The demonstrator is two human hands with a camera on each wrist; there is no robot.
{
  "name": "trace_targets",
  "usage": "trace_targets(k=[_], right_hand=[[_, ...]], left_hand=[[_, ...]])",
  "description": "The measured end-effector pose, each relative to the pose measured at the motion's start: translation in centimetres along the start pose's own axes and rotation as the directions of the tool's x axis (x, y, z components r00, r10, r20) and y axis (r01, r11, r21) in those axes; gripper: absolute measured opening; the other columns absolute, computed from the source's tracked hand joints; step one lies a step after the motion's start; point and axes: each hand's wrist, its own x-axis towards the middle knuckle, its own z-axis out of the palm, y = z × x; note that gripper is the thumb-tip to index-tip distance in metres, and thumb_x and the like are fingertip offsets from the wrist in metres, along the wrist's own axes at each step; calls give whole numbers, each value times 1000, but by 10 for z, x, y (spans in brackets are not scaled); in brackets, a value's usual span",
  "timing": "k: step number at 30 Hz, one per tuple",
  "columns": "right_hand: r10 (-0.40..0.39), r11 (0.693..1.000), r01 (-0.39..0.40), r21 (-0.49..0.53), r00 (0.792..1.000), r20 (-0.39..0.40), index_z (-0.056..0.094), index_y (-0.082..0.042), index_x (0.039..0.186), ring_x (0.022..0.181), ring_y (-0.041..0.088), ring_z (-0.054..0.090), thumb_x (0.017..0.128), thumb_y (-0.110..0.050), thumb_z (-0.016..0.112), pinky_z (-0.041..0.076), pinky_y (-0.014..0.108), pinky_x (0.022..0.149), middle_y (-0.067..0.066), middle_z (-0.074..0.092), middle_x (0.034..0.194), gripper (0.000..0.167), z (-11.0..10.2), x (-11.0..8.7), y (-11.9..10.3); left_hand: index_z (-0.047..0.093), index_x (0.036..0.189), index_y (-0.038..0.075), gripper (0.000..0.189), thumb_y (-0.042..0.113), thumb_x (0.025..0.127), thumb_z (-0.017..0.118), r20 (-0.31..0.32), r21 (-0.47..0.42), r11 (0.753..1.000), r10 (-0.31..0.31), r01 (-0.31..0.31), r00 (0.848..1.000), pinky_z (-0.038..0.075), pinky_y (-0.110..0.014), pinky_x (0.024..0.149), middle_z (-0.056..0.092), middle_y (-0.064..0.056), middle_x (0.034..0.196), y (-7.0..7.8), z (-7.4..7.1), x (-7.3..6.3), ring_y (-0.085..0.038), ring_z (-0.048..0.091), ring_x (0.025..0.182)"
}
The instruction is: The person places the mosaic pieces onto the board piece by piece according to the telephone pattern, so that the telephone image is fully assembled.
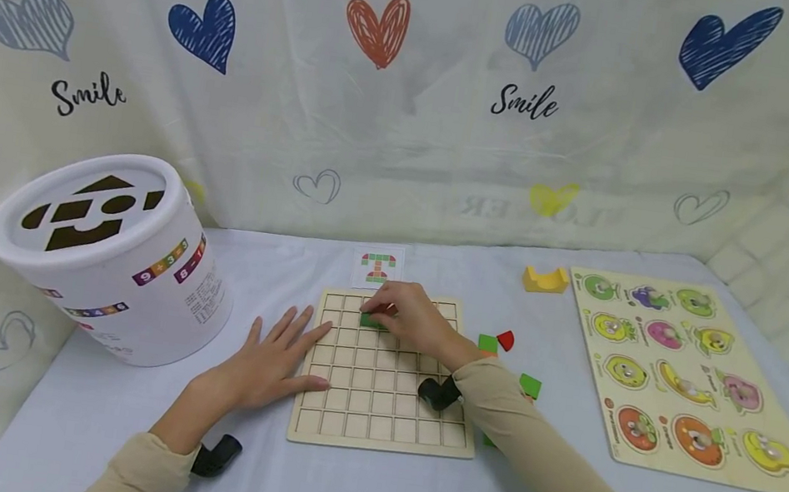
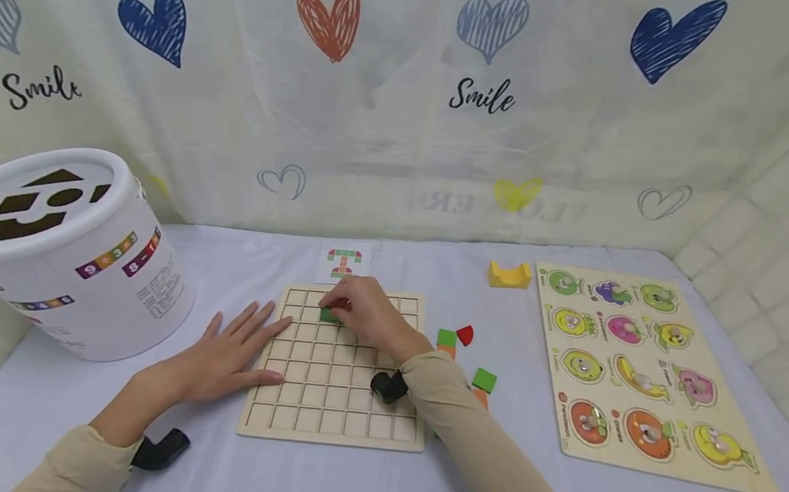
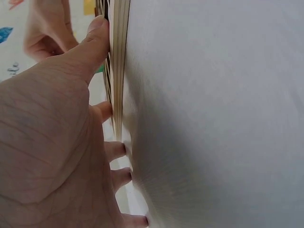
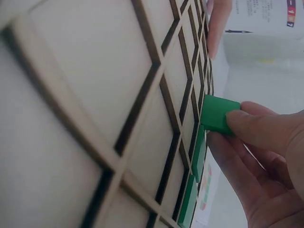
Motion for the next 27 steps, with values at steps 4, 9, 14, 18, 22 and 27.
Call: trace_targets(k=[4, 9, 14, 18, 22, 27], right_hand=[[21, 1000, -21, -11, 999, 26, 81, 4, 103, 93, 23, 72, 92, 5, 76, 58, 22, 81, 11, 75, 99, 12, 0, 1, 0], [35, 999, -34, -33, 999, 36, 81, 3, 105, 94, 23, 72, 93, 5, 75, 58, 22, 81, 10, 75, 100, 14, 1, 2, 1], [54, 997, -50, -67, 997, 51, 80, 4, 108, 96, 24, 72, 94, 6, 74, 58, 23, 82, 12, 74, 101, 16, 1, 3, 1], [43, 989, -33, -143, 997, 66, 79, 5, 109, 95, 25, 72, 94, 5, 74, 58, 23, 82, 12, 73, 100, 16, 2, 5, -2], [45, 975, -25, -222, 995, 88, 79, 5, 109, 93, 24, 72, 94, 4, 74, 57, 23, 80, 11, 72, 98, 16, 4, 7, -6], [74, 952, -29, -305, 988, 138, 79, 4, 111, 94, 24, 70, 97, 4, 71, 56, 24, 80, 11, 69, 99, 16, 5, 10, -12]], left_hand=[[27, 167, 15, 86, 62, 101, 57, 1, -5, 1000, -1, 1, 1000, 3, -81, 115, 12, -23, 173, 0, 1, 0, -46, 6, 159], [27, 167, 15, 87, 63, 101, 57, 2, -6, 1000, -4, 4, 1000, 3, -81, 114, 12, -23, 173, -1, 3, 1, -46, 6, 159], [26, 167, 16, 87, 64, 101, 56, 5, 5, 1000, -4, 4, 1000, 2, -80, 115, 11, -22, 173, -3, 4, 2, -45, 4, 160], [27, 167, 16, 88, 64, 100, 57, 3, 0, 1000, 1, -1, 1000, 2, -81, 115, 11, -23, 173, -4, 4, 3, -45, 4, 159], [26, 168, 17, 88, 65, 100, 56, 6, 3, 1000, -3, 3, 1000, 2, -80, 115, 11, -22, 174, -4, 5, 4, -45, 4, 160], [26, 168, 17, 88, 65, 100, 56, 11, -5, 1000, -5, 5, 1000, 1, -80, 115, 10, -21, 174, -4, 4, 4, -44, 3, 160]])
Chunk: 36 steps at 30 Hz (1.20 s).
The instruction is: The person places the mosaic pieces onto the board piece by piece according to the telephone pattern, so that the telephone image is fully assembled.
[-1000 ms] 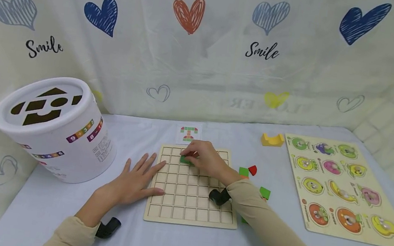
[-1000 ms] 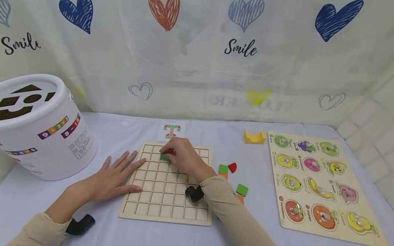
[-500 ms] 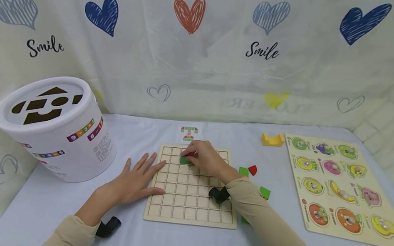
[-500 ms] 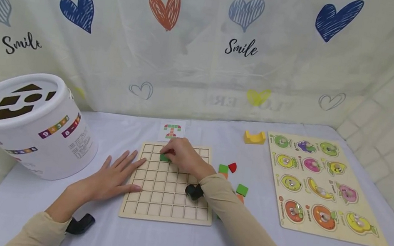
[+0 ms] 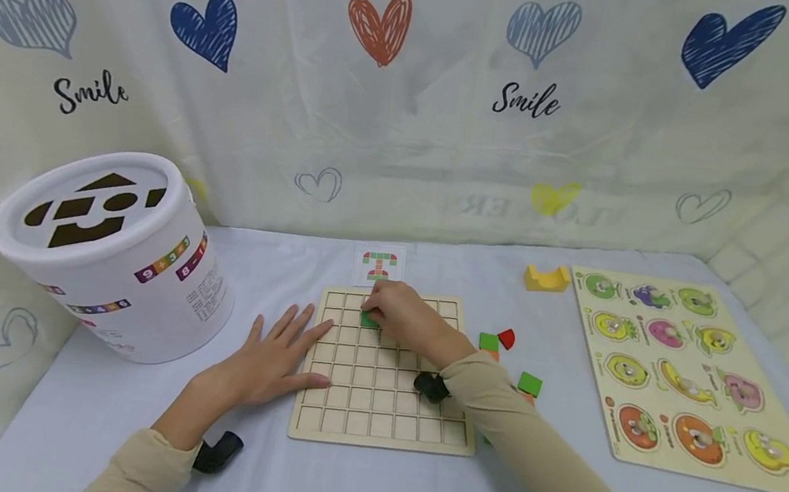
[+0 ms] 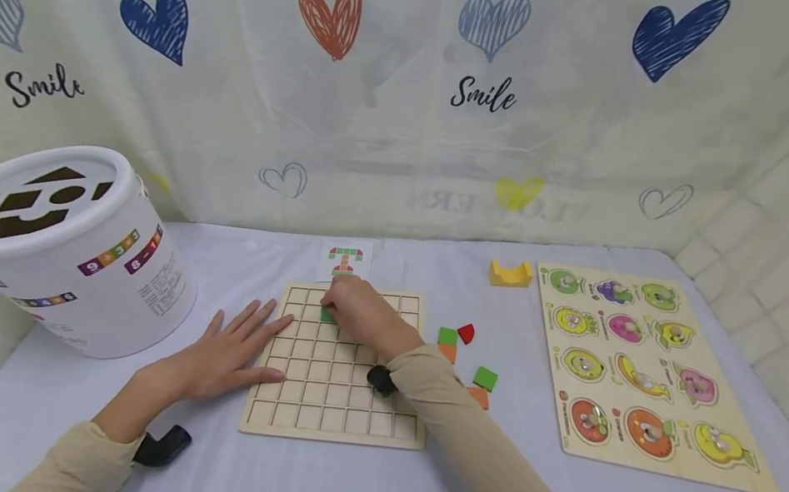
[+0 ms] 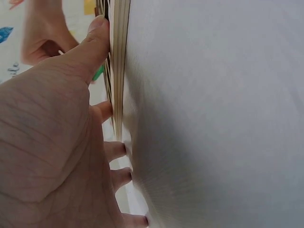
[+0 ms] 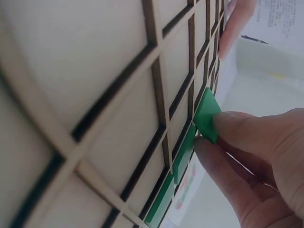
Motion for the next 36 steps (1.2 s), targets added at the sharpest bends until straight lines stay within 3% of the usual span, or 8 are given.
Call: trace_targets(k=[5, 10, 14, 23, 31, 36], right_hand=[[1, 996, 2, -91, 1000, 26, 81, 1, 107, 89, 20, 68, 97, 2, 71, 55, 24, 79, 10, 68, 97, 14, 1, 2, -4], [-19, 991, 23, -134, 999, 31, 82, -2, 98, 80, 16, 62, 99, 5, 67, 52, 22, 73, 7, 67, 91, 16, 3, 4, -6], [-27, 988, 31, -151, 999, 27, 82, -1, 98, 80, 15, 62, 98, 6, 67, 52, 23, 73, 8, 67, 91, 16, 3, 2, -7], [-2, 994, 12, -111, 997, 83, 79, 3, 107, 95, 24, 67, 97, 8, 66, 57, 33, 86, 13, 69, 105, 17, 0, -4, -12], [-13, 1000, 11, 11, 989, 148, 72, -3, 131, 126, 32, 64, 101, -4, 68, 51, 43, 106, 17, 60, 143, 30, -22, -29, -6], [-4, 998, -5, 60, 989, 145, 74, -2, 126, 115, 31, 66, 99, -4, 70, 53, 45, 100, 13, 66, 131, 27, -48, -51, 13]], left_hand=[[27, 167, 15, 87, 63, 101, 57, -1, -12, 1000, 2, -2, 1000, 1, -81, 115, 11, -23, 173, 2, -1, -1, -46, 4, 159], [27, 167, 15, 87, 63, 101, 58, -8, -15, 1000, 2, -2, 1000, 1, -81, 114, 12, -22, 173, 2, -3, -1, -45, 5, 159], [27, 167, 16, 88, 64, 100, 58, -7, -14, 1000, 4, -4, 1000, 0, -81, 115, 11, -22, 173, 1, -3, -1, -45, 4, 160], [27, 167, 16, 87, 64, 100, 57, -15, -16, 1000, 9, -9, 1000, 2, -82, 114, 12, -23, 173, 0, -2, -1, -46, 6, 159], [27, 167, 16, 88, 64, 100, 57, -10, -10, 1000, 9, -9, 1000, 1, -81, 114, 11, -23, 173, -1, 0, -1, -45, 4, 159], [26, 167, 17, 89, 65, 100, 57, -5, -7, 1000, 5, -5, 1000, 0, -80, 116, 10, -21, 174, -1, 1, 0, -44, 3, 160]])
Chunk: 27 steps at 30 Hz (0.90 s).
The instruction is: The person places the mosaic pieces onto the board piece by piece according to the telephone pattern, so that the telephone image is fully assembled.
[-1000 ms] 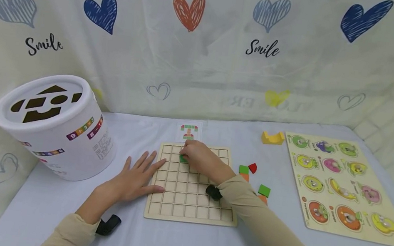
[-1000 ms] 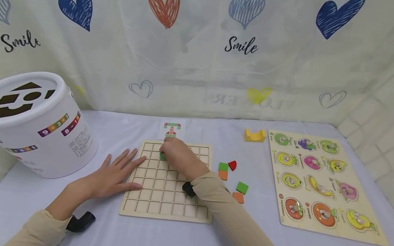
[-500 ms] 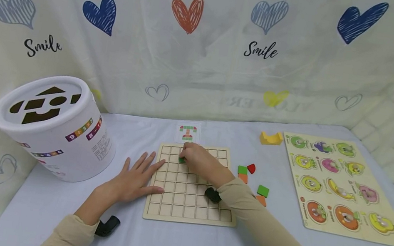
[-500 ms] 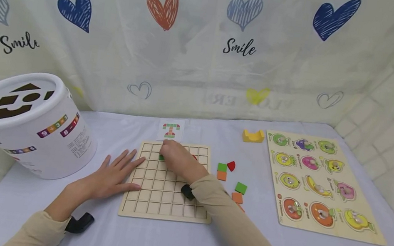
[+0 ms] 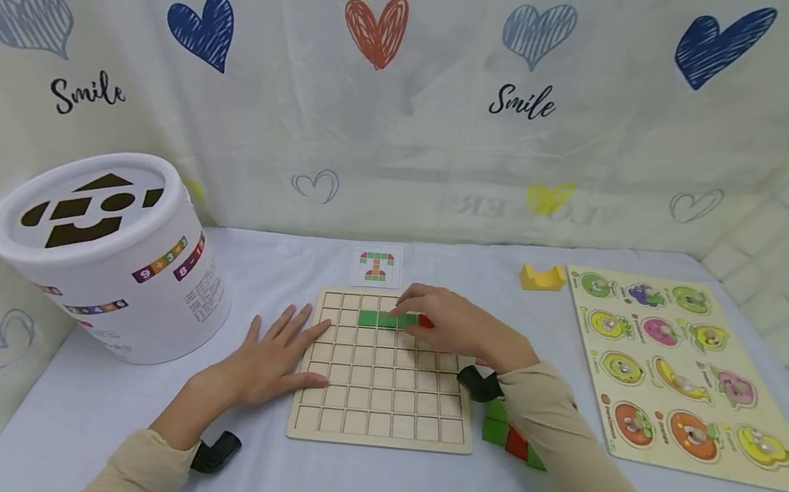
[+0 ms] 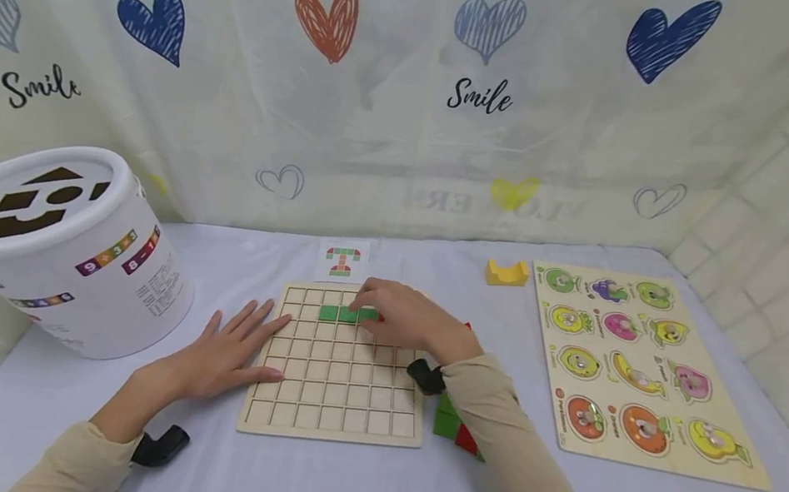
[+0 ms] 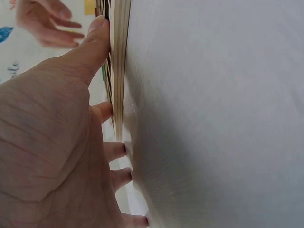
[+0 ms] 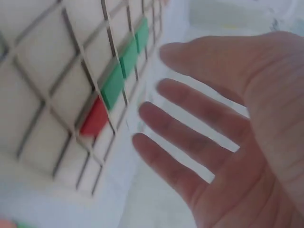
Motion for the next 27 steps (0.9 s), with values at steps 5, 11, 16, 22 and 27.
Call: trace_targets(k=[5, 11, 16, 22, 27], right_hand=[[77, 997, -77, 26, 997, 24, 76, -2, 119, 112, 31, 67, 96, 0, 71, 55, 48, 98, 9, 70, 118, 23, -20, -27, 25], [144, 987, -147, 61, 988, 52, 76, -1, 119, 109, 34, 67, 91, 6, 74, 55, 53, 96, 11, 71, 117, 29, -34, -63, 49], [167, 985, -169, 30, 984, 66, 77, 0, 115, 101, 28, 68, 90, 6, 76, 58, 48, 91, 8, 72, 110, 25, -35, -82, 59], [182, 983, -183, 19, 982, 41, 78, 0, 110, 94, 22, 67, 89, 4, 78, 59, 42, 84, 4, 71, 104, 22, -31, -94, 64], [213, 976, -214, 47, 977, 22, 77, -1, 113, 91, 19, 66, 88, 3, 81, 59, 38, 83, 0, 69, 99, 25, -28, -98, 65]], left_hand=[[26, 167, 16, 88, 64, 100, 58, -4, -8, 1000, 12, -12, 1000, 0, -80, 115, 10, -22, 174, 0, -1, 0, -45, 3, 160], [26, 167, 16, 89, 64, 100, 57, -4, -10, 1000, 10, -10, 1000, 0, -80, 115, 10, -22, 174, 1, -1, -1, -45, 3, 160], [27, 167, 15, 88, 63, 100, 57, -6, -17, 1000, 10, -10, 1000, 1, -81, 114, 11, -23, 173, 2, -2, -3, -46, 5, 159], [27, 167, 14, 88, 63, 100, 59, -8, -20, 1000, 15, -15, 1000, 1, -81, 114, 12, -23, 173, 2, -2, -3, -46, 5, 159], [27, 167, 14, 88, 63, 100, 59, -2, -23, 1000, 13, -14, 1000, -1, -81, 114, 11, -23, 173, 3, -2, -3, -46, 3, 159]])
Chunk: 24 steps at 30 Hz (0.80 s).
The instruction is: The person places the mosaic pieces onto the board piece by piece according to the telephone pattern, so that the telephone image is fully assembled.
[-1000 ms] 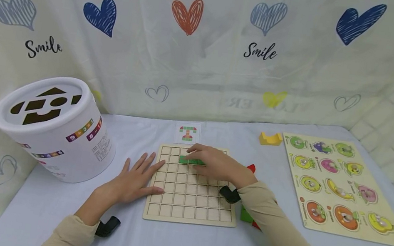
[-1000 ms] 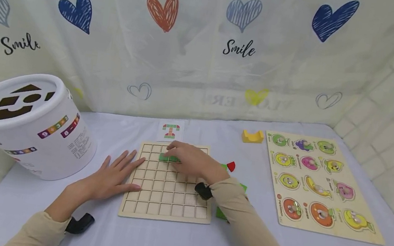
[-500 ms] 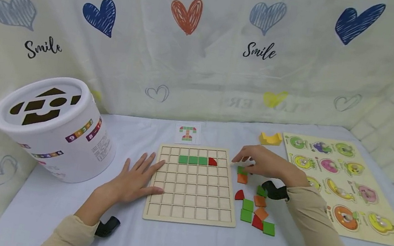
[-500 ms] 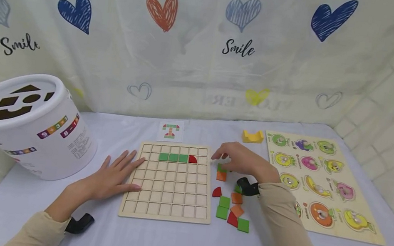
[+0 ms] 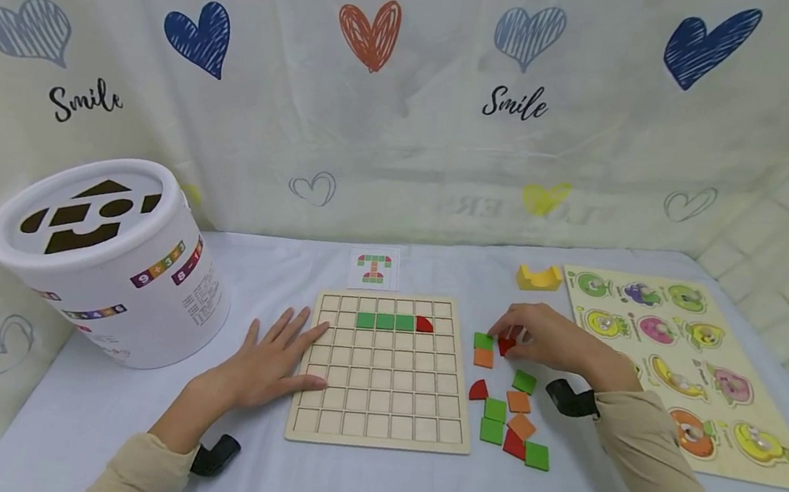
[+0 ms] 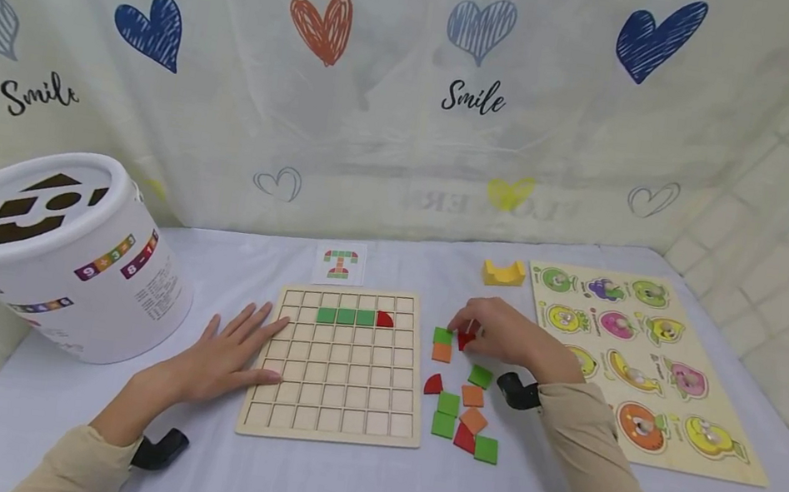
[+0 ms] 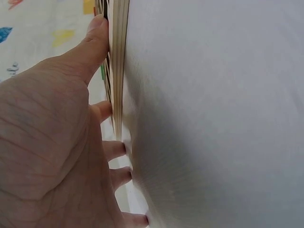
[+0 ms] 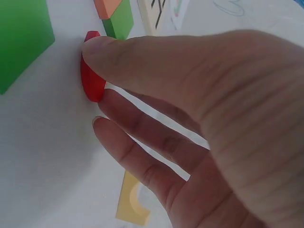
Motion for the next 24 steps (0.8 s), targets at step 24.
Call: trace_targets(k=[24], right_hand=[[169, 984, -170, 47, 985, 23, 77, 1, 104, 83, 15, 65, 87, -4, 84, 60, 37, 82, 1, 74, 92, 19, -3, 5, 4]], left_hand=[[28, 166, 13, 88, 63, 100, 59, -23, -15, 1000, 21, -21, 1000, -1, -81, 114, 11, -25, 173, -2, 2, -1, -48, 4, 159]])
